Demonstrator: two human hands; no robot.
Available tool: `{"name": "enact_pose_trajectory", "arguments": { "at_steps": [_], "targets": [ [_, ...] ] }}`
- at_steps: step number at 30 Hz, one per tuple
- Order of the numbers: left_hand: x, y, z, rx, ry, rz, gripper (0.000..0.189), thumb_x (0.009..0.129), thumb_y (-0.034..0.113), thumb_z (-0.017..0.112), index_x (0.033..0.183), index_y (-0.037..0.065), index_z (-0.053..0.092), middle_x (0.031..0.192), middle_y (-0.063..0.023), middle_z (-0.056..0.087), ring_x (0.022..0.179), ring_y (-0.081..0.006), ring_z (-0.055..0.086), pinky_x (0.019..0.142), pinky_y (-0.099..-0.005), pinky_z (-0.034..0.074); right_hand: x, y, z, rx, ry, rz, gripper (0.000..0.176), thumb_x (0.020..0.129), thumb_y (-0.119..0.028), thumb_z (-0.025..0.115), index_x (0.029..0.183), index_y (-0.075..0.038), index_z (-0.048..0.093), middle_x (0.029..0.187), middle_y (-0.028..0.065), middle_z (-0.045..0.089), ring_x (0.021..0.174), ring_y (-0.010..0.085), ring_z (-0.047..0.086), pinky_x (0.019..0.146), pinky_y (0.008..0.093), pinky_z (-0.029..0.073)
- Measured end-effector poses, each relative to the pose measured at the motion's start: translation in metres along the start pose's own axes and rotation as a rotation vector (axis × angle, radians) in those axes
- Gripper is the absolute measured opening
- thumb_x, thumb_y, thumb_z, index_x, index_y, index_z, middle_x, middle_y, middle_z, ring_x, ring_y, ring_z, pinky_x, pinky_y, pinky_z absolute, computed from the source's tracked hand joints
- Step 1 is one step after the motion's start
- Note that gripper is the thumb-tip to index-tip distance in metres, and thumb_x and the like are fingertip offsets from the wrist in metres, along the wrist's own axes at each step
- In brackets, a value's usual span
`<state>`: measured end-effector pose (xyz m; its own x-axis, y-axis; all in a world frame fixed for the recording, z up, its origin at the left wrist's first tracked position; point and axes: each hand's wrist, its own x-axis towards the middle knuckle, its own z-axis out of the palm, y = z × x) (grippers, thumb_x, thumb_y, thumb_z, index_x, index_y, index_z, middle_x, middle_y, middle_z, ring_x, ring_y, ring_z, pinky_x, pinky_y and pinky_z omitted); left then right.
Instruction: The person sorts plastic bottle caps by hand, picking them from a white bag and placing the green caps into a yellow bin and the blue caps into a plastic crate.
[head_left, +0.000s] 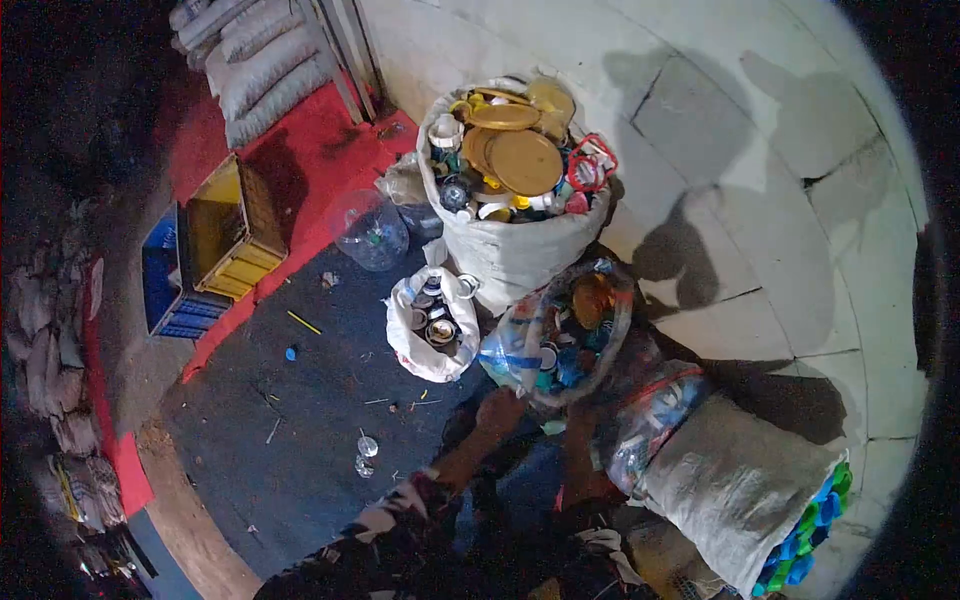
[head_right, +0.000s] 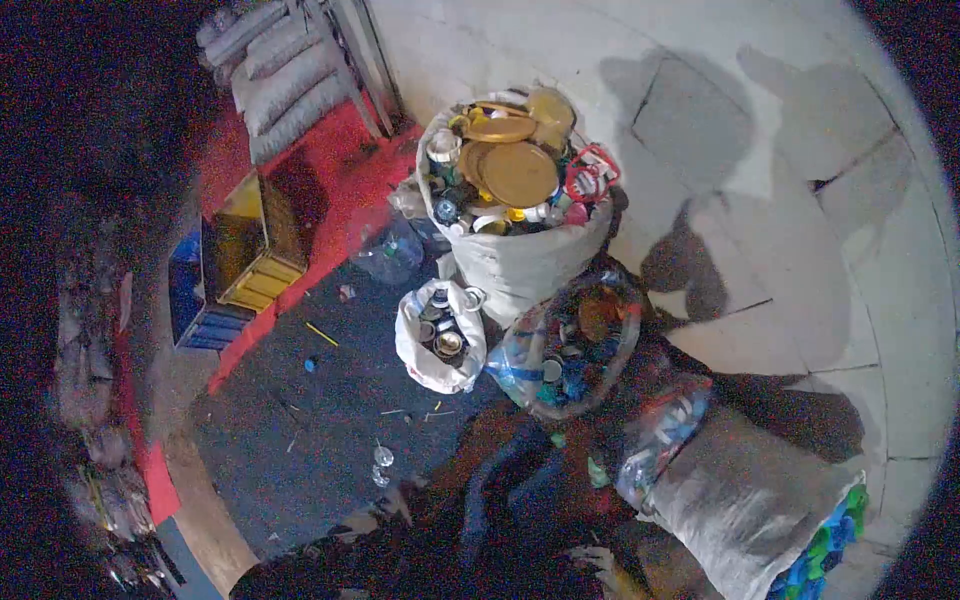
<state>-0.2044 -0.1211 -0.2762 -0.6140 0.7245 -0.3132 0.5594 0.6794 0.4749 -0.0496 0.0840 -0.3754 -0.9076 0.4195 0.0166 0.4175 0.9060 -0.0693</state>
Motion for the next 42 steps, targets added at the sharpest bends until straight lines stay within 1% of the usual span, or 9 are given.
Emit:
{"name": "enact_pose_trajectory", "arguments": {
  "at_steps": [3,6,21,24,27,34,36,37,42],
  "targets": [
    [0.054,-0.002,-0.014,-0.431,0.048,-0.395,0.066,0.083,0.058,0.063,0.124,0.006,0.056,0.106,-0.024,0.064,0.098,-0.0405,0.064,0.083,-0.0506,0.052,0.009,0.014,0.013,-0.041,-0.007,0.074,0.055,0.091,-0.044,0.056,0.124,0.0,0.055,0.108,0.0231,0.063,0.097,0.0412,0.062,0.081,0.0512,0.051],
    [0.093,-0.004,-0.028,-0.407,0.139,-0.425,0.085,0.076,0.067,0.066,0.127,0.0,0.052,0.11,-0.0255,0.063,0.105,-0.0413,0.062,0.087,-0.0508,0.05,0.02,0.018,0.022,-0.057,-0.004,0.122,0.054,0.09,-0.044,0.056,0.123,-0.001,0.056,0.107,0.0224,0.063,0.096,0.0407,0.062,0.081,0.0511,0.051],
    [0.168,-0.01,-0.013,-0.146,-0.191,-0.236,0.054,0.087,0.052,0.06,0.106,0.002,0.067,0.114,-0.0225,0.064,0.11,-0.0325,0.062,0.085,-0.0488,0.051,0.026,0.039,0.051,-0.072,-0.009,0.213,0.048,0.089,-0.043,0.058,0.117,-0.004,0.058,0.104,0.0192,0.063,0.095,0.0379,0.062,0.079,0.0503,0.051],
    [0.164,-0.019,-0.021,0.058,-0.107,-0.111,0.038,0.089,0.036,0.057,0.103,0.003,0.069,0.108,-0.0195,0.067,0.103,-0.0321,0.066,0.08,-0.0495,0.053,0.026,0.045,0.055,-0.07,-0.015,0.218,0.047,0.088,-0.042,0.058,0.116,-0.004,0.058,0.104,0.0186,0.062,0.094,0.0374,0.062,0.079,0.0501,0.051],
    [0.175,-0.032,0.007,-0.047,0.046,-0.274,0.03,0.087,0.026,0.055,0.098,0.003,0.07,0.099,-0.0194,0.069,0.096,-0.0323,0.068,0.078,-0.0484,0.055,0.03,0.046,0.055,-0.059,-0.012,0.228,0.046,0.088,-0.042,0.059,0.115,-0.005,0.059,0.103,0.0179,0.062,0.094,0.0368,0.062,0.078,0.05,0.051],
    [0.193,-0.066,-0.028,-0.103,0.079,-0.204,0.033,0.084,0.034,0.058,0.08,0.005,0.072,0.085,-0.0176,0.07,0.075,-0.036,0.07,0.065,-0.0455,0.057,0.016,0.059,0.053,-0.057,-0.011,0.259,0.043,0.087,-0.042,0.059,0.113,-0.006,0.06,0.101,0.0164,0.062,0.093,0.0355,0.062,0.077,0.0496,0.051],
    [0.191,-0.069,-0.035,-0.235,0.113,-0.383,0.029,0.084,0.027,0.054,0.084,0.006,0.074,0.092,-0.0178,0.071,0.086,-0.0352,0.07,0.073,-0.0473,0.057,0.011,0.058,0.051,-0.052,-0.011,0.265,0.042,0.087,-0.041,0.06,0.112,-0.007,0.06,0.101,0.016,0.062,0.093,0.0352,0.062,0.077,0.0495,0.051],
    [0.177,-0.067,-0.031,0.042,0.286,-0.129,0.029,0.084,0.027,0.054,0.08,0.007,0.074,0.092,-0.0195,0.071,0.082,-0.0358,0.071,0.07,-0.0486,0.057,0.009,0.056,0.051,-0.05,-0.014,0.267,0.042,0.087,-0.041,0.06,0.111,-0.007,0.06,0.101,0.0158,0.062,0.093,0.035,0.062,0.077,0.0494,0.051],
    [0.164,-0.061,-0.047,-0.125,0.134,-0.287,0.042,0.087,0.041,0.056,0.086,0.002,0.072,0.094,-0.0247,0.069,0.091,-0.0391,0.068,0.078,-0.0499,0.055,0.0,0.05,0.05,-0.041,-0.023,0.28,0.04,0.087,-0.041,0.06,0.11,-0.008,0.061,0.1,0.0147,0.062,0.092,0.034,0.062,0.076,0.0492,0.051]
  ]
}}
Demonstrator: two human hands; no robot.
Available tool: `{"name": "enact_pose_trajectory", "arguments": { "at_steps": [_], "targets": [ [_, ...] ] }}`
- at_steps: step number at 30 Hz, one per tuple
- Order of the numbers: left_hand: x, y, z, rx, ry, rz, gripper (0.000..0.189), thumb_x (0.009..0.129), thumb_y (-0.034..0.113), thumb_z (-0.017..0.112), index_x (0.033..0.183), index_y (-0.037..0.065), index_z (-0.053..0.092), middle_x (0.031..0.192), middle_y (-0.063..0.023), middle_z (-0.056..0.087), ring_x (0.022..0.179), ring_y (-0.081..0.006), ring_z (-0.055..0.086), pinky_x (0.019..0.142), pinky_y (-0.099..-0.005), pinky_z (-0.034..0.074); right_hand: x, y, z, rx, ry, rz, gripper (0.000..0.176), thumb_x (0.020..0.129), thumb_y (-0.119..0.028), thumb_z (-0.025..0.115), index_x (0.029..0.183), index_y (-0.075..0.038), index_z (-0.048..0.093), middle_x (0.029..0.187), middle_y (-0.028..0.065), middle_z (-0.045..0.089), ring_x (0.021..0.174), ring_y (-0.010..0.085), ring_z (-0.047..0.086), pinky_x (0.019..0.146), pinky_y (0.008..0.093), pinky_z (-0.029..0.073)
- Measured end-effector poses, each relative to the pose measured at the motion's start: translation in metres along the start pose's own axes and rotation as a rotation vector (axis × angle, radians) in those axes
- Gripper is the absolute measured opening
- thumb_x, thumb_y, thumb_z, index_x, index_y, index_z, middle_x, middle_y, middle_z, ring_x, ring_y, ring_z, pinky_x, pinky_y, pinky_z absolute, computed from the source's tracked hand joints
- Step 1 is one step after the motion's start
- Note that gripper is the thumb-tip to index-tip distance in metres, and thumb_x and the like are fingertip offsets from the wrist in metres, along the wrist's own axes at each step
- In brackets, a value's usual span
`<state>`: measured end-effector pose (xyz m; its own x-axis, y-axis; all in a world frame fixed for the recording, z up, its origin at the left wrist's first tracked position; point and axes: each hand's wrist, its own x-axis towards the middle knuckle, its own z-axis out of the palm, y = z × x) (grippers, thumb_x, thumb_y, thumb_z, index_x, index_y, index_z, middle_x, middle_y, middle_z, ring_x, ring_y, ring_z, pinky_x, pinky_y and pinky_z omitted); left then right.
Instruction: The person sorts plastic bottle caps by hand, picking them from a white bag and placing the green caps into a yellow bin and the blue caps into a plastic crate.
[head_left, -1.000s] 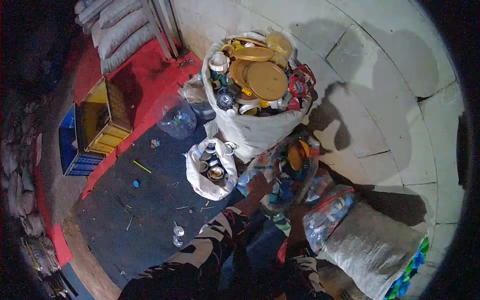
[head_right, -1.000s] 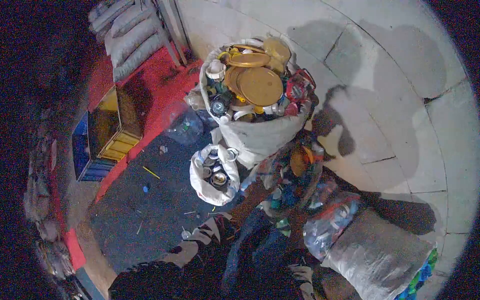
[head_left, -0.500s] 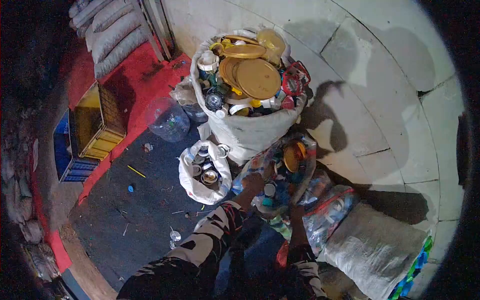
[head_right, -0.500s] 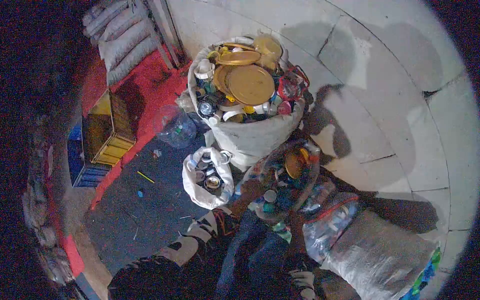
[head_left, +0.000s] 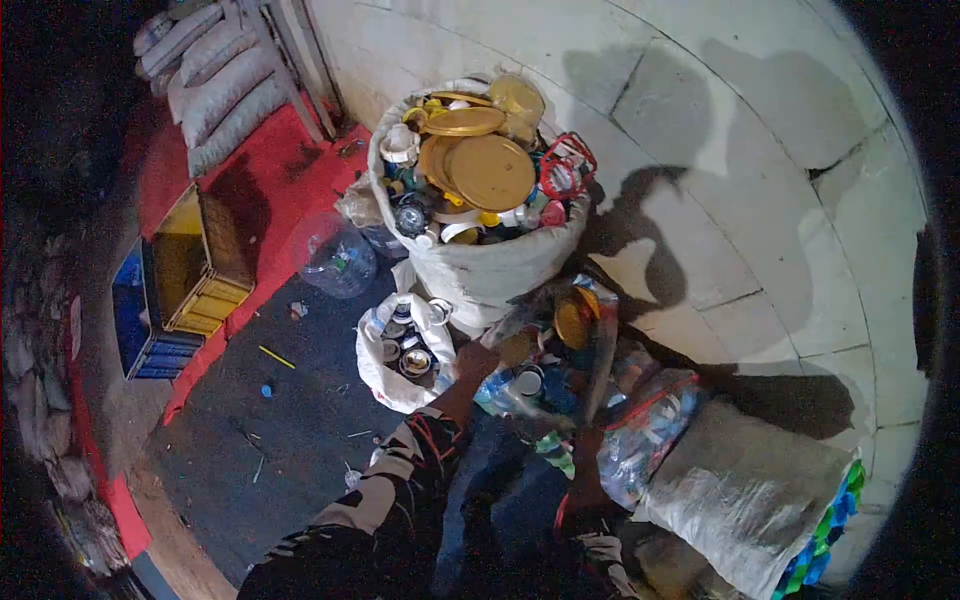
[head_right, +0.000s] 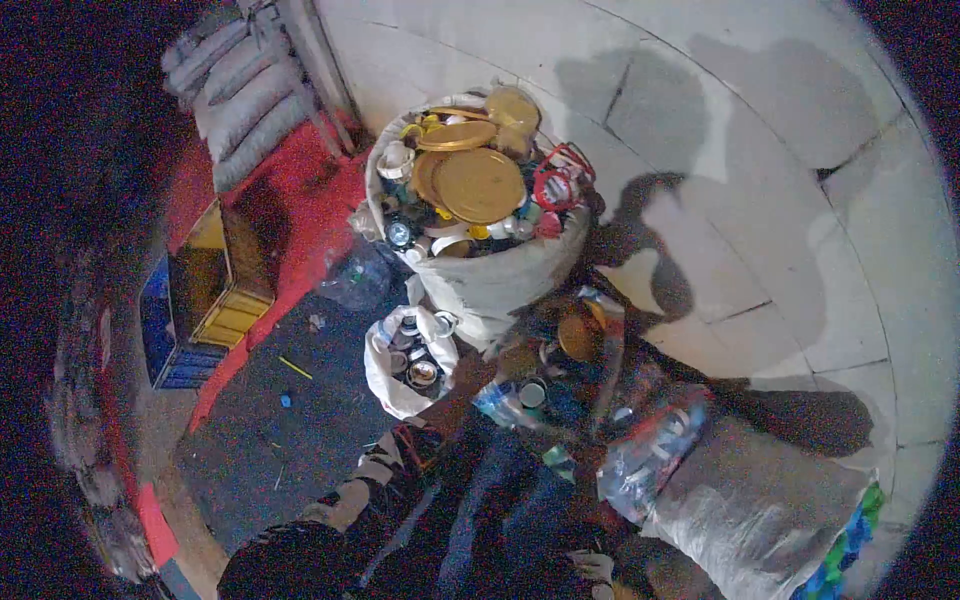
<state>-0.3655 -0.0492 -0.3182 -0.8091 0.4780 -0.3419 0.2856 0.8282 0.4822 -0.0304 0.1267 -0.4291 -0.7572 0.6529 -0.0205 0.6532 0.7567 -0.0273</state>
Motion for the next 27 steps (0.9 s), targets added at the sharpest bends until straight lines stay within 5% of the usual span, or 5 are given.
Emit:
{"name": "enact_pose_trajectory", "arguments": {
  "at_steps": [6,13,14,16,27],
  "targets": [
    [0.019,-0.002,0.001,-0.146,-0.063,-0.2,0.088,0.072,0.061,0.073,0.124,-0.006,0.049,0.111,-0.0289,0.063,0.106,-0.0448,0.062,0.088,-0.0501,0.051,-0.007,0.001,0.0,0.014,-0.01,0.027,0.038,0.086,-0.04,0.061,0.107,-0.009,0.062,0.099,0.0134,0.062,0.091,0.0329,0.062,0.075,0.0488,0.051],
    [0.002,-0.113,0.084,0.461,0.092,0.312,0.033,0.093,0.026,0.05,0.118,0.006,0.06,0.104,-0.0176,0.067,0.085,-0.0333,0.067,0.068,-0.0467,0.053,-0.098,-0.01,-0.022,0.116,-0.1,0.087,0.035,0.085,-0.04,0.062,0.105,-0.01,0.063,0.097,0.0119,0.062,0.09,0.0317,0.062,0.075,0.0485,0.051],
    [-0.001,-0.13,0.104,0.492,-0.31,-0.063,0.036,0.089,0.021,0.055,0.119,0.002,0.058,0.113,-0.0175,0.065,0.084,-0.0335,0.066,0.065,-0.0448,0.053,-0.124,-0.014,-0.027,0.148,-0.131,0.11,0.035,0.085,-0.04,0.062,0.104,-0.011,0.063,0.097,0.0117,0.062,0.09,0.0315,0.062,0.074,0.0484,0.051],
    [-0.074,-0.228,0.131,0.569,0.465,0.688,0.033,0.087,0.028,0.06,0.111,0.005,0.064,0.108,-0.0166,0.066,0.08,-0.0302,0.062,0.064,-0.0452,0.049,-0.181,-0.02,-0.031,0.224,-0.21,0.173,0.034,0.085,-0.039,0.062,0.104,-0.011,0.064,0.097,0.0112,0.062,0.09,0.0311,0.062,0.074,0.0483,0.051],
    [-0.215,-0.18,-0.04,0.488,-0.551,0.443,0.037,0.086,0.029,0.062,0.115,0.006,0.062,0.088,-0.0125,0.064,0.07,-0.0278,0.061,0.058,-0.0439,0.047,-0.404,-0.065,-0.043,-0.055,-0.086,0.442,0.028,0.084,-0.037,0.062,0.096,-0.012,0.064,0.091,0.0102,0.062,0.084,0.0297,0.062,0.071,0.0469,0.051]
  ]
}}
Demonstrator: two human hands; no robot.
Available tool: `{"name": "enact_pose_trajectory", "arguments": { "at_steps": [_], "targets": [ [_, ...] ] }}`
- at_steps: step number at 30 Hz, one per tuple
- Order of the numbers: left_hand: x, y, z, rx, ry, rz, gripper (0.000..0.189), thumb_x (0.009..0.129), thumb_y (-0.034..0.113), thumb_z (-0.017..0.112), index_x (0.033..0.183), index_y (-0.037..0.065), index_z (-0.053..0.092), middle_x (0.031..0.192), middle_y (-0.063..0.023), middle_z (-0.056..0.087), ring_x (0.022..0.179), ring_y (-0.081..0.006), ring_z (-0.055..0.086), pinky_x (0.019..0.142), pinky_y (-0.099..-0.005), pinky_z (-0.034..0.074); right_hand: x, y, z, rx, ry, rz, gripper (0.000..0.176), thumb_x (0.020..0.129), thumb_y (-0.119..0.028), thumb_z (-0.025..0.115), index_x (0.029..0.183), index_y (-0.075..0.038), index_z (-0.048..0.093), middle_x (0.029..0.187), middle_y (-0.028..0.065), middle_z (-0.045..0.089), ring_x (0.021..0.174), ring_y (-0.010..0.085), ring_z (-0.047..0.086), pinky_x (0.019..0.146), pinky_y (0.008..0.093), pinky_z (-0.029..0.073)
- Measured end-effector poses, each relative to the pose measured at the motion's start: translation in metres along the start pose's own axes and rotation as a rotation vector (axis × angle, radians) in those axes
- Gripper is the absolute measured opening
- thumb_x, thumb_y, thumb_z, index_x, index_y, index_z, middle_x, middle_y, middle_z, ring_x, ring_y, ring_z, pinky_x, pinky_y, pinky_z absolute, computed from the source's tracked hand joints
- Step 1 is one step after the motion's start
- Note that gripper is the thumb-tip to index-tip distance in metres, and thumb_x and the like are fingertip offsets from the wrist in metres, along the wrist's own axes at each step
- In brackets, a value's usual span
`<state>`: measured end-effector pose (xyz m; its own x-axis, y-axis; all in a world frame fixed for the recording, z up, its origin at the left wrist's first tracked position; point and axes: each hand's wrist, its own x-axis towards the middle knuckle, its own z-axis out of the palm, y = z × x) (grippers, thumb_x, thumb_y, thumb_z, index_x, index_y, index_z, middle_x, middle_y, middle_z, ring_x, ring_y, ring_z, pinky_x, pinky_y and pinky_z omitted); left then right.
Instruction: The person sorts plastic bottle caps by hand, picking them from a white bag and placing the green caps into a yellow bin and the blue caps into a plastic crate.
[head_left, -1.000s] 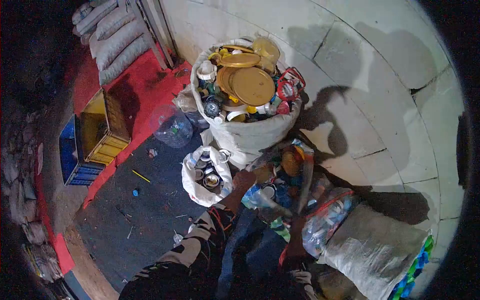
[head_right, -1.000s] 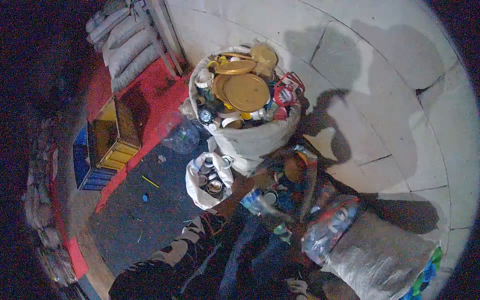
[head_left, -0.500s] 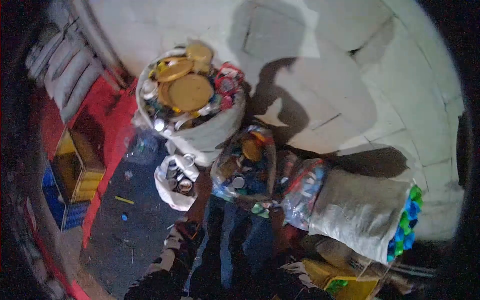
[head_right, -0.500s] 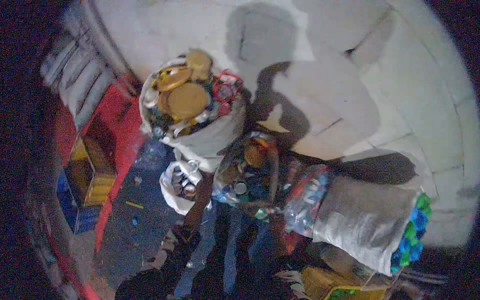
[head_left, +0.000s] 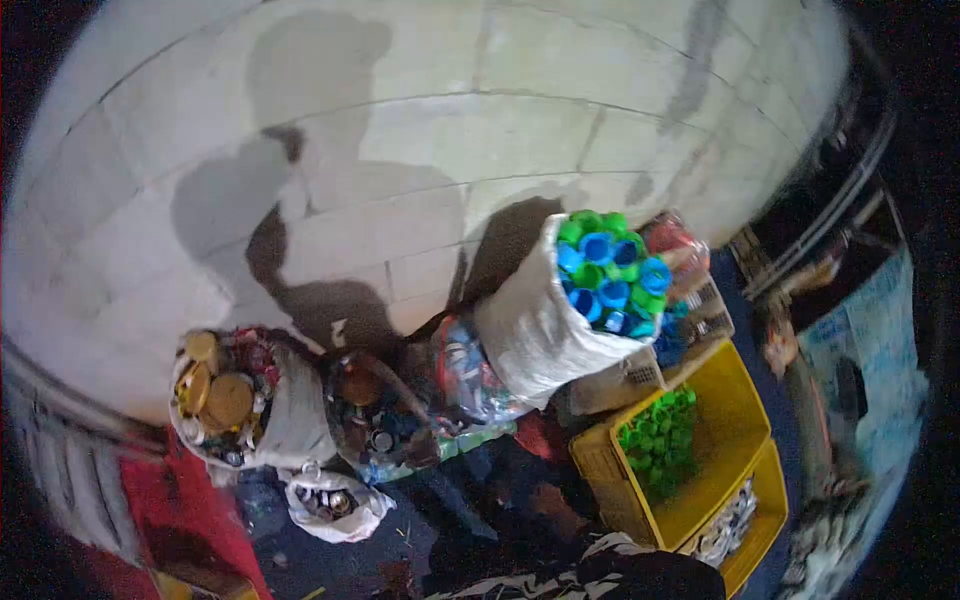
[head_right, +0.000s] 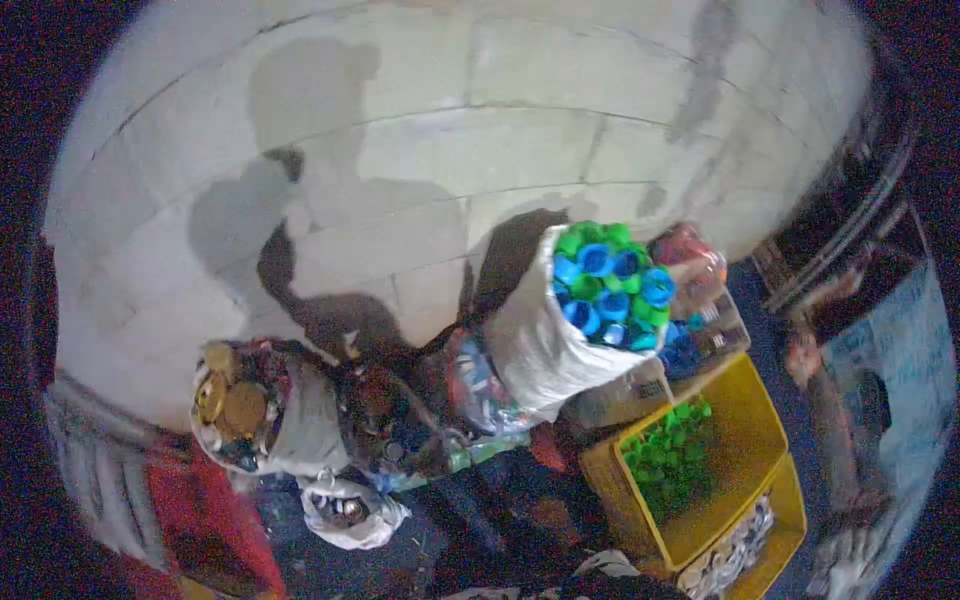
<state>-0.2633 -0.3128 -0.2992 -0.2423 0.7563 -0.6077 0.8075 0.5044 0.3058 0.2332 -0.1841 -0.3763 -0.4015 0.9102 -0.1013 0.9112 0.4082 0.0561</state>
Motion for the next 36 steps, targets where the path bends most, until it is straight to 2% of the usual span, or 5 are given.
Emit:
{"name": "enact_pose_trajectory", "arguments": {
  "at_steps": [3,9,12,28,36],
  "targets": [
    [0.035,0.015,-0.033,0.108,0.052,0.154,0.038,0.085,0.029,0.062,0.116,0.007,0.061,0.083,-0.0113,0.063,0.068,-0.0271,0.061,0.056,-0.0435,0.046,-0.016,0.007,-0.008,-0.321,0.246,0.001,0.025,0.085,-0.035,0.06,0.09,-0.011,0.063,0.086,0.0115,0.063,0.078,0.0301,0.063,0.069,0.0455,0.051],
    [0.146,0.084,-0.116,0.464,0.49,0.608,0.041,0.084,0.03,0.063,0.118,0.008,0.06,0.072,-0.0091,0.062,0.062,-0.0258,0.06,0.052,-0.0428,0.045,0.042,0.027,-0.087,0.723,-0.221,0.32,0.027,0.085,-0.031,0.063,0.099,-0.008,0.064,0.09,0.0138,0.064,0.085,0.0327,0.063,0.073,0.0463,0.051],
    [0.214,0.145,-0.127,-0.313,0.473,0.029,0.039,0.084,0.034,0.066,0.105,0.001,0.062,0.072,-0.0086,0.061,0.072,-0.0263,0.062,0.057,-0.0361,0.049,0.067,0.035,-0.159,0.944,-0.139,0.363,0.03,0.085,-0.031,0.065,0.104,-0.007,0.064,0.093,0.0139,0.065,0.087,0.0314,0.063,0.076,0.0443,0.051],
    [0.077,0.403,-0.249,0.123,0.614,0.639,0.027,0.091,0.026,0.061,0.084,0.001,0.069,0.075,-0.0219,0.066,0.072,-0.0367,0.064,0.065,-0.045,0.047,0.074,0.127,-0.367,1.222,0.078,0.44,0.025,0.091,-0.026,0.068,0.1,-0.003,0.068,0.087,0.0015,0.068,0.081,0.0091,0.06,0.075,0.0285,0.05],
    [-0.001,0.542,-0.344,-0.703,0.396,0.739,0.021,0.091,0.022,0.067,0.084,0.002,0.066,0.073,-0.0076,0.066,0.065,-0.0166,0.059,0.064,-0.0319,0.047,0.086,0.163,-0.485,1.612,0.321,0.66,0.036,0.093,-0.032,0.065,0.071,-0.004,0.062,0.064,0.0034,0.061,0.056,0.0111,0.054,0.055,0.0318,0.046]
  ]
}}
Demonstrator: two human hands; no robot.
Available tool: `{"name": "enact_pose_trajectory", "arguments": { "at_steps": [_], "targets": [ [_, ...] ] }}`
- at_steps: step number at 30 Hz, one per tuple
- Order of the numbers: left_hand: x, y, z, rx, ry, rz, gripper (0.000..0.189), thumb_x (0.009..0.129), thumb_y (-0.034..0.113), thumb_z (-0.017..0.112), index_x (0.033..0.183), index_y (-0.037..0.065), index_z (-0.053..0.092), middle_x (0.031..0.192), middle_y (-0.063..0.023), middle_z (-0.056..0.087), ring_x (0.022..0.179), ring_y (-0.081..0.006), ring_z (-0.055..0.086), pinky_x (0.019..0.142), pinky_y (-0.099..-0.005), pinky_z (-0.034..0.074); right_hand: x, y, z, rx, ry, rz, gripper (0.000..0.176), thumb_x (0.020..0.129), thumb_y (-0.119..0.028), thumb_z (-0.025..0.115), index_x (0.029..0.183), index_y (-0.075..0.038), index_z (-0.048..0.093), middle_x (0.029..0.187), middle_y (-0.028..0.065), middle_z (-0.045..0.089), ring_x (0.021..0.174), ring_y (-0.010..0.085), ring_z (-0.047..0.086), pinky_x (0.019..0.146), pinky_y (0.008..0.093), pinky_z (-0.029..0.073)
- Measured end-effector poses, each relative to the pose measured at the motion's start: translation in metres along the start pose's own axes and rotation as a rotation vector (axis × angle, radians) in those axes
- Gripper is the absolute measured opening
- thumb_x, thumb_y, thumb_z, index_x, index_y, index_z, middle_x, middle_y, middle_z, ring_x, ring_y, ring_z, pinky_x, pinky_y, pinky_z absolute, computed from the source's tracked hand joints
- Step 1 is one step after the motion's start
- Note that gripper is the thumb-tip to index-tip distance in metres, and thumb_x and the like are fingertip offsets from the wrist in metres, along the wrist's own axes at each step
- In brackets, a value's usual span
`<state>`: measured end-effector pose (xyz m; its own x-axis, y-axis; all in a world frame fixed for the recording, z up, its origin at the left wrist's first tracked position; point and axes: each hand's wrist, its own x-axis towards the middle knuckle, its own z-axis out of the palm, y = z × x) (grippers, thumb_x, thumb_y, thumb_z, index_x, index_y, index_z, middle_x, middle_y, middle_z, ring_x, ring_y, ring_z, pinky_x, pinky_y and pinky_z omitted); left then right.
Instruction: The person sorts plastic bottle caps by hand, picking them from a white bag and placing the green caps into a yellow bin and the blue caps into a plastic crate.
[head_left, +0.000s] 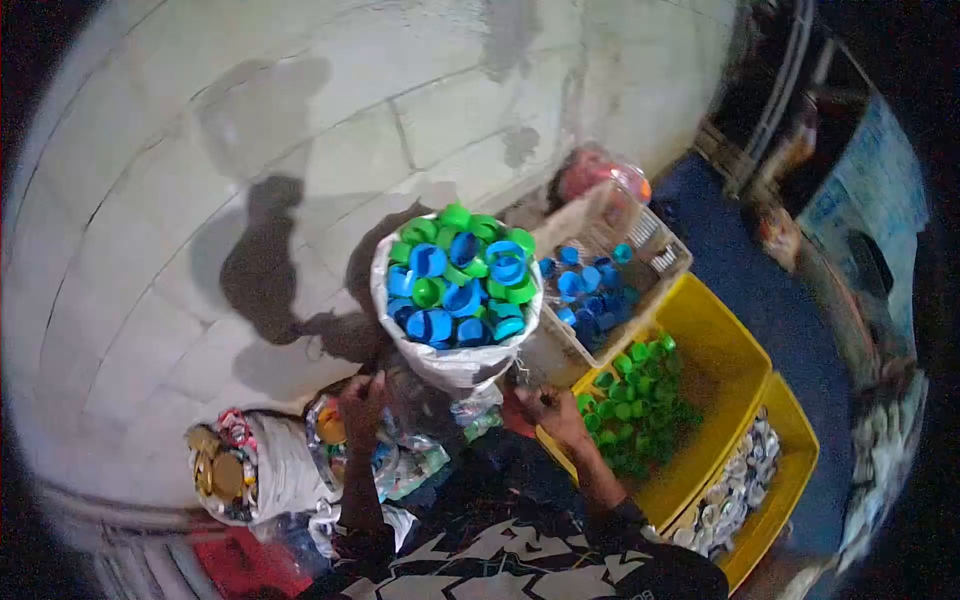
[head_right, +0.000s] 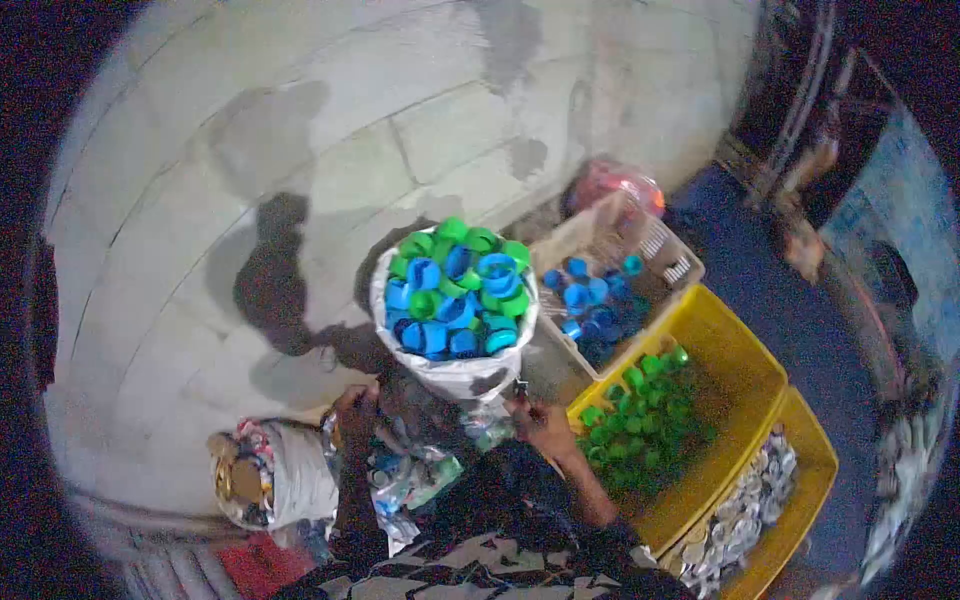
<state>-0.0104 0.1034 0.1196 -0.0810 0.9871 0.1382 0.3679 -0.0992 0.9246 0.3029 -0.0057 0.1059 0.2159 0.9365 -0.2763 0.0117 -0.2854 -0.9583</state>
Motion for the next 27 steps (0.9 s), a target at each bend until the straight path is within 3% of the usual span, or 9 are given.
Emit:
{"name": "enact_pose_trajectory", "arguments": {
  "at_steps": [3,6,9,11,16,21,22,24,27],
  "targets": [
    [0.035,0.028,0.018,-0.039,-0.029,0.217,0.02,0.087,0.02,0.073,0.084,0.002,0.065,0.074,-0.0024,0.064,0.071,-0.0093,0.054,0.065,-0.0293,0.046,0.016,0.0,-0.006,-0.212,0.132,-0.146,0.043,0.093,-0.041,0.063,0.072,-0.003,0.063,0.058,0.0038,0.059,0.051,0.0122,0.055,0.051,0.0322,0.046],
    [0.07,0.034,0.039,-0.011,-0.045,0.204,0.018,0.084,0.017,0.075,0.087,0.002,0.065,0.078,-0.0031,0.064,0.073,-0.0107,0.056,0.067,-0.0286,0.046,0.013,-0.037,-0.011,-0.203,0.102,-0.074,0.047,0.092,-0.046,0.062,0.072,-0.003,0.064,0.055,0.0039,0.057,0.049,0.0141,0.056,0.049,0.0325,0.045],
    [0.086,0.077,0.058,0.043,-0.067,0.333,0.02,0.082,0.017,0.077,0.089,0.002,0.066,0.085,-0.0045,0.066,0.077,-0.0141,0.059,0.071,-0.0289,0.047,0.018,-0.045,-0.007,-0.346,0.181,-0.187,0.048,0.093,-0.047,0.06,0.074,-0.003,0.064,0.053,0.0054,0.057,0.047,0.016,0.056,0.047,0.0327,0.045],
    [0.109,0.067,0.063,0.152,-0.123,0.411,0.027,0.077,0.019,0.079,0.096,0.003,0.066,0.096,-0.0103,0.067,0.088,-0.0228,0.063,0.078,-0.0339,0.048,0.02,-0.058,-0.001,-0.331,0.225,-0.295,0.041,0.093,-0.038,0.059,0.074,-0.002,0.063,0.054,0.0077,0.059,0.047,0.0173,0.057,0.049,0.0348,0.047],
    [0.131,0.068,0.084,0.18,-0.096,0.425,0.04,0.073,0.02,0.082,0.105,0.004,0.063,0.098,-0.0151,0.067,0.094,-0.0346,0.062,0.084,-0.0447,0.047,0.028,-0.059,0.002,-0.45,0.306,-0.322,0.033,0.09,-0.029,0.062,0.075,0.001,0.059,0.064,0.013,0.061,0.056,0.0215,0.055,0.056,0.0385,0.046],
    [0.141,0.071,0.089,0.301,-0.083,0.503,0.043,0.071,0.028,0.084,0.104,0.006,0.065,0.097,-0.0133,0.069,0.094,-0.0336,0.064,0.087,-0.0425,0.047,0.041,-0.085,0.021,-0.419,0.35,-0.262,0.023,0.086,-0.018,0.069,0.079,0.002,0.061,0.068,0.013,0.062,0.059,0.0243,0.057,0.059,0.0379,0.047],
    [0.142,0.068,0.092,0.328,-0.098,0.5,0.043,0.071,0.028,0.084,0.103,0.007,0.065,0.097,-0.0131,0.069,0.094,-0.0338,0.064,0.087,-0.0425,0.047,0.046,-0.088,0.023,-0.458,0.384,-0.413,0.014,0.084,-0.009,0.072,0.092,0.001,0.067,0.073,0.0108,0.063,0.063,0.0175,0.058,0.061,0.0316,0.049],
    [0.147,0.066,0.1,0.31,-0.109,0.532,0.036,0.072,0.022,0.082,0.099,0.005,0.065,0.09,-0.0146,0.068,0.089,-0.0389,0.061,0.078,-0.0463,0.045,0.061,-0.097,0.025,-0.521,0.416,-0.51,0.018,0.082,-0.008,0.073,0.097,0.0,0.066,0.084,0.0132,0.066,0.066,0.02,0.061,0.062,0.0321,0.049],
    [0.153,0.065,0.111,0.243,-0.195,0.529,0.029,0.075,0.018,0.08,0.095,0.004,0.065,0.089,-0.0166,0.068,0.085,-0.0383,0.062,0.075,-0.0463,0.047,0.081,-0.117,0.028,-0.613,0.446,-0.538,0.029,0.079,-0.007,0.074,0.107,-0.003,0.065,0.102,0.0157,0.066,0.075,0.0266,0.066,0.065,0.0353,0.052]
  ]
}}
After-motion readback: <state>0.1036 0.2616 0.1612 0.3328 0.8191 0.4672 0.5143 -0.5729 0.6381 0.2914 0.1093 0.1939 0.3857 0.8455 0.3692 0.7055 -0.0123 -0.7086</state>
